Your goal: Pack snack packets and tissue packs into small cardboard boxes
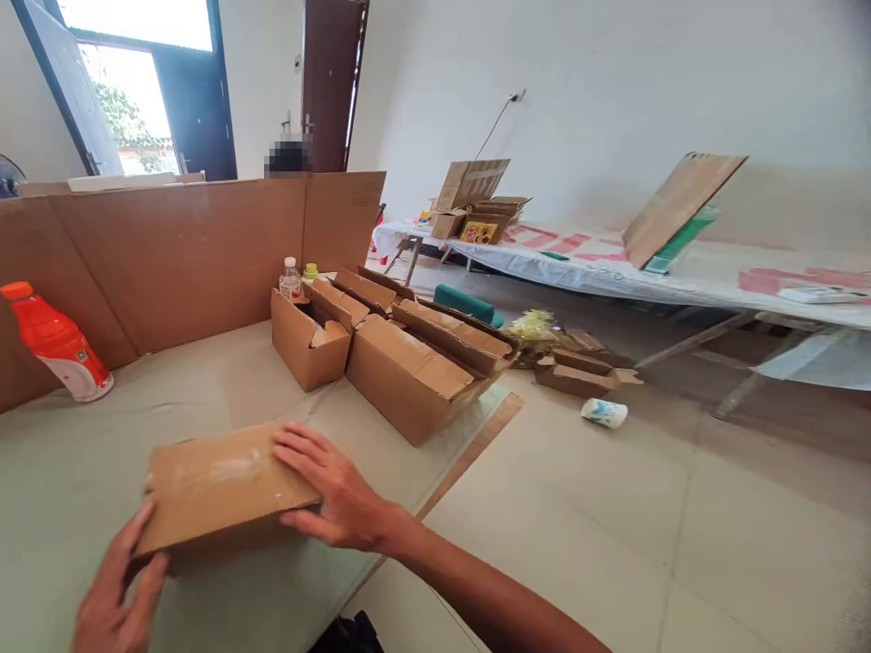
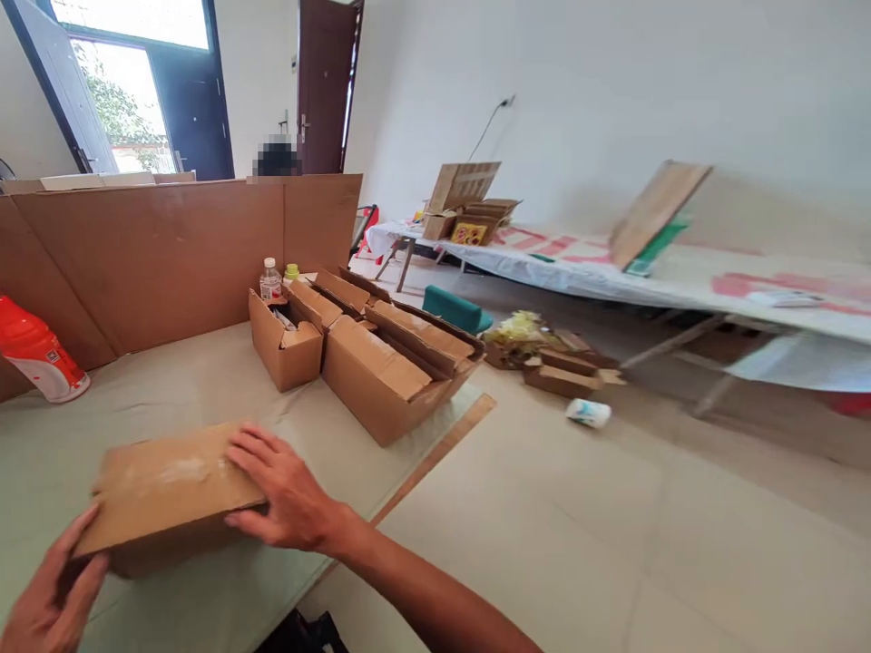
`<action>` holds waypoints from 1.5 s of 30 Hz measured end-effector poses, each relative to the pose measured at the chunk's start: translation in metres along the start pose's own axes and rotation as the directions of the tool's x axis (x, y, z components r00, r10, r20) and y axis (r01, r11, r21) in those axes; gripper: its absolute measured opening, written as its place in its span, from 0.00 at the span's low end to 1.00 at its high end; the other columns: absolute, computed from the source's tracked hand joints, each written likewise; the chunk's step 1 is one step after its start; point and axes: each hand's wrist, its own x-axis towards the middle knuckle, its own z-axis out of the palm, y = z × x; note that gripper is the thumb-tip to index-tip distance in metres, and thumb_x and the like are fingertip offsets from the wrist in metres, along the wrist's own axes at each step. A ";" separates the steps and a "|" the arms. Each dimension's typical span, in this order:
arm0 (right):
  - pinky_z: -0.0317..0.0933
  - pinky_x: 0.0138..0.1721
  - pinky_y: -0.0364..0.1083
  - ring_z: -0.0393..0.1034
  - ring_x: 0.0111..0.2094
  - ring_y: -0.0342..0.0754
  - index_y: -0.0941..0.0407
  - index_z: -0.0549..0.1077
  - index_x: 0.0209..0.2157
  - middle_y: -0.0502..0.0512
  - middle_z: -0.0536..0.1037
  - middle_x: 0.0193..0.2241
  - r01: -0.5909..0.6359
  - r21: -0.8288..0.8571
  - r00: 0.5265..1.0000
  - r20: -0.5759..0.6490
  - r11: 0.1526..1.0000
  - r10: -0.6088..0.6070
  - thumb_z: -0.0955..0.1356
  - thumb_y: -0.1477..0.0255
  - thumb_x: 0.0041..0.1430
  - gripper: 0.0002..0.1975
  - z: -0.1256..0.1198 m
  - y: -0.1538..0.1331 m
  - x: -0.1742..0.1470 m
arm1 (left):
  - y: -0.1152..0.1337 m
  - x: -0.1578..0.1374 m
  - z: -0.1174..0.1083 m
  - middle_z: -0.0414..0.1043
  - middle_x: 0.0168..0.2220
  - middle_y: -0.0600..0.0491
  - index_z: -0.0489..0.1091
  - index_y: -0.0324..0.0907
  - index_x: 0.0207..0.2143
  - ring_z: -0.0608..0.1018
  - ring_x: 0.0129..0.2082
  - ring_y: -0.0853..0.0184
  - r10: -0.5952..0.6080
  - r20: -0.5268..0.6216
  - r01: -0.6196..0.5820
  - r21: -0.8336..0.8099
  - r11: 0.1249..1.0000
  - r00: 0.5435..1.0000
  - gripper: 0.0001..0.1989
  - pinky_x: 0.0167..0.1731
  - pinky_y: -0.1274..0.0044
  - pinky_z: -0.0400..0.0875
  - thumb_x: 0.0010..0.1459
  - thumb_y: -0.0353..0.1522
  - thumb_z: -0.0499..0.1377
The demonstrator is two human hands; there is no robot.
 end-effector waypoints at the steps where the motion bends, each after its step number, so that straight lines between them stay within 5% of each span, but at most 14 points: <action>1: 0.59 0.65 0.62 0.56 0.68 0.61 0.62 0.65 0.63 0.70 0.70 0.62 -0.079 -0.065 0.996 -0.051 0.995 0.076 0.70 0.58 0.63 0.33 -0.015 0.003 -0.021 | 0.021 0.016 0.022 0.67 0.64 0.49 0.62 0.53 0.64 0.73 0.60 0.52 0.025 0.064 -0.020 -0.082 0.996 0.998 0.26 0.60 0.56 0.70 0.66 0.46 0.53; 3: 0.61 0.63 0.64 0.57 0.68 0.62 0.58 0.61 0.66 0.68 0.69 0.63 -0.235 -0.194 0.963 -0.177 0.952 0.202 0.69 0.63 0.65 0.32 -0.039 0.004 -0.058 | 0.061 0.053 0.071 0.69 0.62 0.44 0.64 0.46 0.62 0.75 0.58 0.54 0.112 0.224 -0.056 -0.239 0.969 0.968 0.27 0.58 0.60 0.72 0.64 0.45 0.54; 7: 0.62 0.62 0.66 0.56 0.68 0.62 0.52 0.55 0.70 0.65 0.66 0.65 -0.451 -0.346 0.860 -0.415 0.823 0.296 0.67 0.67 0.67 0.33 -0.056 0.005 -0.101 | 0.117 0.103 0.162 0.64 0.61 0.34 0.55 0.36 0.66 0.77 0.52 0.53 0.072 0.214 -0.010 -0.276 0.961 0.974 0.34 0.51 0.58 0.75 0.61 0.42 0.55; 10: 0.59 0.63 0.69 0.53 0.69 0.64 0.52 0.50 0.72 0.65 0.62 0.67 -0.500 -0.393 0.829 -0.476 0.772 0.295 0.65 0.67 0.69 0.34 -0.051 0.016 -0.104 | 0.135 0.099 0.209 0.69 0.56 0.36 0.55 0.36 0.66 0.79 0.48 0.57 0.122 0.302 -0.028 -0.296 0.955 0.946 0.33 0.48 0.62 0.76 0.62 0.39 0.55; 14: 0.57 0.64 0.69 0.51 0.70 0.64 0.52 0.46 0.73 0.66 0.61 0.67 -0.511 -0.424 0.819 -0.504 0.748 0.275 0.64 0.66 0.69 0.36 -0.045 0.041 -0.093 | 0.141 0.071 0.235 0.66 0.63 0.37 0.54 0.39 0.68 0.77 0.55 0.57 0.269 0.492 -0.103 -0.337 0.936 0.828 0.38 0.45 0.70 0.78 0.56 0.32 0.59; 18: 0.59 0.62 0.69 0.52 0.69 0.65 0.54 0.47 0.72 0.68 0.61 0.66 -0.505 -0.413 0.809 -0.532 0.758 0.249 0.65 0.64 0.69 0.36 -0.050 0.051 -0.088 | 0.134 0.055 0.229 0.63 0.67 0.39 0.54 0.40 0.69 0.73 0.61 0.55 0.344 0.594 -0.192 -0.305 0.933 0.727 0.39 0.55 0.65 0.74 0.54 0.31 0.58; 21: 0.63 0.60 0.68 0.56 0.68 0.65 0.54 0.51 0.71 0.70 0.61 0.66 -0.491 -0.371 0.793 -0.564 0.788 0.228 0.66 0.66 0.69 0.34 -0.055 0.037 -0.098 | 0.117 0.044 0.208 0.65 0.66 0.41 0.62 0.42 0.66 0.70 0.64 0.54 0.351 0.607 -0.272 -0.223 0.936 0.713 0.36 0.63 0.60 0.67 0.53 0.30 0.58; 25: 0.67 0.55 0.65 0.66 0.61 0.64 0.53 0.68 0.60 0.68 0.66 0.63 -0.438 -0.324 0.801 -0.564 0.838 0.201 0.67 0.72 0.66 0.22 -0.043 0.006 -0.123 | 0.078 0.032 0.156 0.63 0.67 0.41 0.69 0.44 0.60 0.66 0.67 0.53 0.266 0.544 -0.297 -0.033 0.954 0.796 0.29 0.66 0.56 0.61 0.54 0.30 0.59; 29: 0.69 0.53 0.62 0.70 0.58 0.60 0.52 0.74 0.50 0.65 0.71 0.60 -0.281 -0.238 0.933 -0.297 0.930 0.206 0.64 0.73 0.67 0.13 -0.009 -0.008 -0.133 | 0.031 0.034 0.094 0.56 0.70 0.41 0.67 0.43 0.61 0.57 0.72 0.52 0.094 0.378 -0.184 0.209 0.960 0.921 0.26 0.69 0.52 0.50 0.60 0.32 0.57; 33: 0.66 0.56 0.62 0.67 0.60 0.61 0.53 0.72 0.56 0.66 0.67 0.64 -0.215 -0.218 0.976 -0.088 0.952 0.201 0.62 0.67 0.69 0.17 0.032 0.007 -0.120 | -0.006 0.008 0.053 0.53 0.71 0.38 0.66 0.41 0.62 0.51 0.73 0.47 -0.054 0.290 -0.065 0.386 0.920 0.955 0.26 0.68 0.48 0.46 0.62 0.37 0.58; 40: 0.67 0.51 0.65 0.68 0.58 0.68 0.58 0.75 0.54 0.71 0.74 0.57 -0.081 -0.309 0.986 0.114 0.948 0.122 0.58 0.57 0.68 0.26 0.093 0.039 -0.105 | 0.003 -0.091 0.073 0.49 0.72 0.38 0.60 0.42 0.67 0.50 0.73 0.46 -0.069 0.306 -0.078 0.444 0.893 0.950 0.34 0.70 0.49 0.39 0.65 0.48 0.56; 45: 0.68 0.50 0.66 0.71 0.56 0.67 0.52 0.75 0.55 0.67 0.76 0.55 0.022 -0.307 0.992 0.123 0.952 0.016 0.57 0.58 0.66 0.26 0.097 0.053 -0.140 | 0.024 -0.126 0.085 0.50 0.72 0.37 0.57 0.40 0.68 0.51 0.73 0.45 -0.035 0.314 -0.111 0.435 0.893 0.949 0.34 0.69 0.50 0.42 0.67 0.50 0.51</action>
